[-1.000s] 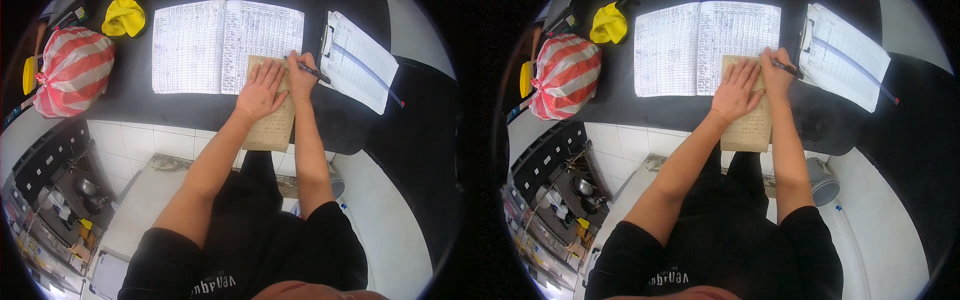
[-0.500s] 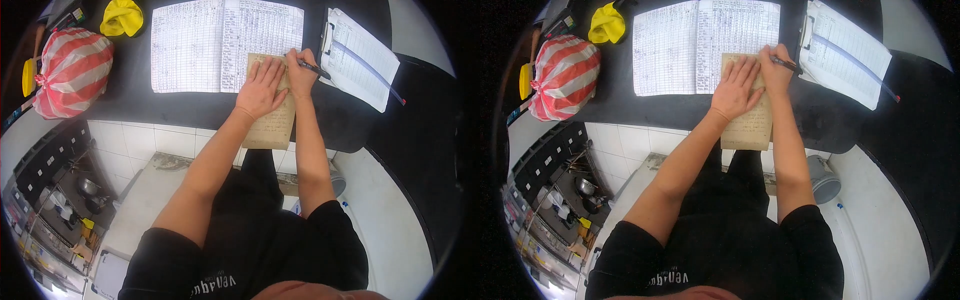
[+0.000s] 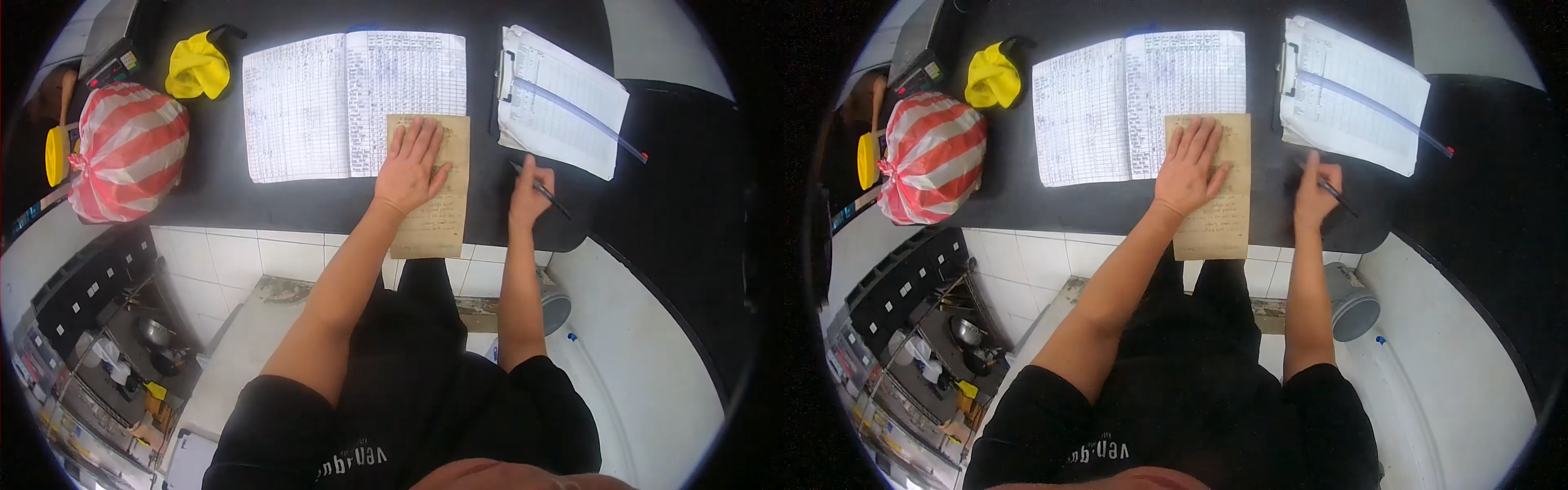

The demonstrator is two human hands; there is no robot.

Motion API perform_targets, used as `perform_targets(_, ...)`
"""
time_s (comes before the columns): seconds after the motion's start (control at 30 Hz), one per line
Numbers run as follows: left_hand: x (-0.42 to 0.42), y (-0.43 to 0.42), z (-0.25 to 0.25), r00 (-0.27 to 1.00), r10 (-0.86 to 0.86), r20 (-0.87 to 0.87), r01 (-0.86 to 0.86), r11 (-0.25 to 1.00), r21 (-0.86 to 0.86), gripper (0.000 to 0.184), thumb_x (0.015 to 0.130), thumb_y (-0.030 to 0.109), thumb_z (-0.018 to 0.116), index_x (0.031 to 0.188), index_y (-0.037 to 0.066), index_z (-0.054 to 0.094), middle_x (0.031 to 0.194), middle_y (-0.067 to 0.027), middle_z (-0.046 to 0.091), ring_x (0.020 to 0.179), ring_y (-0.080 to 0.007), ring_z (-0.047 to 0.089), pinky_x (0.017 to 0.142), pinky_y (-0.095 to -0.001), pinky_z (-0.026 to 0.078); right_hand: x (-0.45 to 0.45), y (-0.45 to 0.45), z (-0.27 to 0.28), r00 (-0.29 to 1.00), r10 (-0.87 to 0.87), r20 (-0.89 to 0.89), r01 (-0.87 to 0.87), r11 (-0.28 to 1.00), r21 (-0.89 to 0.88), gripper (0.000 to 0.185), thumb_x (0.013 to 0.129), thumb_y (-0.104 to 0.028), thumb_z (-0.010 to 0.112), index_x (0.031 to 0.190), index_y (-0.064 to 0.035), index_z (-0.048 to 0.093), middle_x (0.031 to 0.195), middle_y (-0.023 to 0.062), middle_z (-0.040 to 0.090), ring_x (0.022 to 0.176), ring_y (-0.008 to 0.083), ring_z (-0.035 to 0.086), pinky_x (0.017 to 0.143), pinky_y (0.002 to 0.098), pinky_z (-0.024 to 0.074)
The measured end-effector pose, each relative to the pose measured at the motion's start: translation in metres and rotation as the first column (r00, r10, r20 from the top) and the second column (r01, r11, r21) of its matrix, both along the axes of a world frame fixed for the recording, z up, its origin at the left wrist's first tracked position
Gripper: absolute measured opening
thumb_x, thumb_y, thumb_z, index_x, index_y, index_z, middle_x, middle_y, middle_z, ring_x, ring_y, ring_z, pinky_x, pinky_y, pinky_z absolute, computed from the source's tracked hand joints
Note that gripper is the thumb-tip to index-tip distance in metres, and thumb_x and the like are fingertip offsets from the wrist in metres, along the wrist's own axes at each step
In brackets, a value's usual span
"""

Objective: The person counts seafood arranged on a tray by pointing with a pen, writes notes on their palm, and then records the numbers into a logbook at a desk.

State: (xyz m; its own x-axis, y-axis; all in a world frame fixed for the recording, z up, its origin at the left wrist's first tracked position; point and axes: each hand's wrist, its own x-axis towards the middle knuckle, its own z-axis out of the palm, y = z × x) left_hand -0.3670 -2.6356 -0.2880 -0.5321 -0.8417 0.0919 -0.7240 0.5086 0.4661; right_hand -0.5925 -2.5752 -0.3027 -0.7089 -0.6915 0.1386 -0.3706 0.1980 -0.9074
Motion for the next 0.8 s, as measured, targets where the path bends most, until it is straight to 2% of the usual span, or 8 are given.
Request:
perform_targets(0.03, 0.0, 0.0, 0.0, 1.0, 0.004, 0.001, -0.004, 1.0, 0.013, 0.061, 0.091, 0.037, 0.052, 0.139, 0.002, 0.041, 0.145, -0.0141, 0.039, 0.139, -0.0302, 0.028, 0.115, -0.0471, 0.021, -0.009, 0.009, 0.0, 0.981, -0.094, 0.171, 0.095, 0.996, 0.004, 0.035, 0.09, -0.018, 0.068, 0.065, -0.0073, 0.046, 0.057, 0.0005, 0.048, 0.052, 0.0063, 0.041, 0.05, 0.0243, 0.0352)
perform_targets(0.1, -0.001, 0.0, 0.001, 1.0, -0.001, 0.004, 0.001, 1.0, 0.003, 0.061, 0.091, 0.037, 0.052, 0.139, 0.002, 0.041, 0.145, -0.0142, 0.038, 0.139, -0.0305, 0.028, 0.115, -0.0472, 0.021, -0.017, 0.012, 0.013, 0.867, -0.092, 0.49, 0.183, 0.973, -0.141, 0.036, 0.091, -0.019, 0.067, 0.065, -0.009, 0.045, 0.054, -0.001, 0.046, 0.049, 0.0044, 0.039, 0.045, 0.022, 0.0321)
perform_targets(0.13, 0.0, 0.0, 0.0, 1.0, -0.002, 0.011, 0.002, 1.0, 0.002, 0.06, 0.091, 0.037, 0.052, 0.139, 0.002, 0.041, 0.144, -0.0144, 0.038, 0.139, -0.0307, 0.028, 0.115, -0.0474, 0.021, -0.015, 0.009, 0.011, 0.864, -0.094, 0.494, 0.189, 0.971, -0.147, 0.036, 0.091, -0.019, 0.067, 0.065, -0.009, 0.045, 0.054, -0.001, 0.046, 0.049, 0.0044, 0.039, 0.045, 0.022, 0.0321)
perform_targets(0.2, -0.001, 0.001, 0.0, 1.0, -0.011, 0.027, 0.01, 1.0, 0.005, 0.061, 0.092, 0.038, 0.05, 0.14, 0.001, 0.04, 0.146, -0.0143, 0.037, 0.14, -0.0309, 0.027, 0.115, -0.0475, 0.021, -0.01, 0.006, 0.003, 0.961, -0.119, 0.248, 0.128, 0.992, -0.019, 0.037, 0.091, -0.019, 0.067, 0.065, -0.0095, 0.043, 0.053, -0.0022, 0.045, 0.046, 0.0037, 0.038, 0.043, 0.0214, 0.0309)
perform_targets(0.3, -0.002, 0.0, 0.001, 1.0, -0.017, 0.021, 0.017, 1.0, 0.006, 0.061, 0.092, 0.037, 0.05, 0.14, 0.001, 0.04, 0.146, -0.0146, 0.037, 0.14, -0.0313, 0.027, 0.115, -0.0475, 0.021, -0.013, 0.006, -0.003, 0.975, -0.087, 0.203, 0.106, 0.991, -0.08, 0.037, 0.091, -0.022, 0.066, 0.067, -0.0101, 0.042, 0.051, -0.0006, 0.046, 0.043, 0.0045, 0.039, 0.041, 0.0208, 0.0316)
perform_targets(0.47, -0.003, 0.001, 0.003, 1.0, -0.011, 0.011, 0.011, 1.0, -0.004, 0.06, 0.091, 0.034, 0.052, 0.14, 0.002, 0.04, 0.145, -0.0152, 0.038, 0.139, -0.0318, 0.029, 0.115, -0.0471, 0.02, -0.018, 0.008, -0.015, 0.968, -0.056, 0.243, 0.077, 0.994, -0.078, 0.036, 0.091, -0.021, 0.067, 0.067, -0.0097, 0.043, 0.052, -0.001, 0.046, 0.045, 0.0042, 0.04, 0.042, 0.021, 0.0327)
perform_targets(0.53, -0.003, 0.002, 0.002, 1.0, -0.006, 0.01, 0.006, 1.0, -0.011, 0.059, 0.092, 0.033, 0.051, 0.14, 0.002, 0.04, 0.145, -0.0151, 0.038, 0.139, -0.032, 0.029, 0.115, -0.047, 0.02, -0.017, 0.008, -0.018, 0.985, -0.065, 0.158, 0.078, 0.994, -0.077, 0.035, 0.091, -0.02, 0.067, 0.068, -0.0095, 0.044, 0.053, -0.0018, 0.046, 0.046, 0.0039, 0.04, 0.044, 0.0203, 0.0321)
perform_targets(0.8, -0.004, 0.001, 0.003, 1.0, -0.005, 0.008, 0.005, 1.0, -0.016, 0.059, 0.092, 0.033, 0.051, 0.14, 0.001, 0.039, 0.145, -0.0156, 0.038, 0.139, -0.0327, 0.029, 0.115, -0.0475, 0.021, -0.012, 0.003, -0.013, 0.991, -0.044, 0.129, 0.059, 0.992, -0.114, 0.034, 0.091, -0.021, 0.068, 0.069, -0.0092, 0.044, 0.056, -0.0039, 0.045, 0.049, 0.0025, 0.038, 0.046, 0.0195, 0.0303)
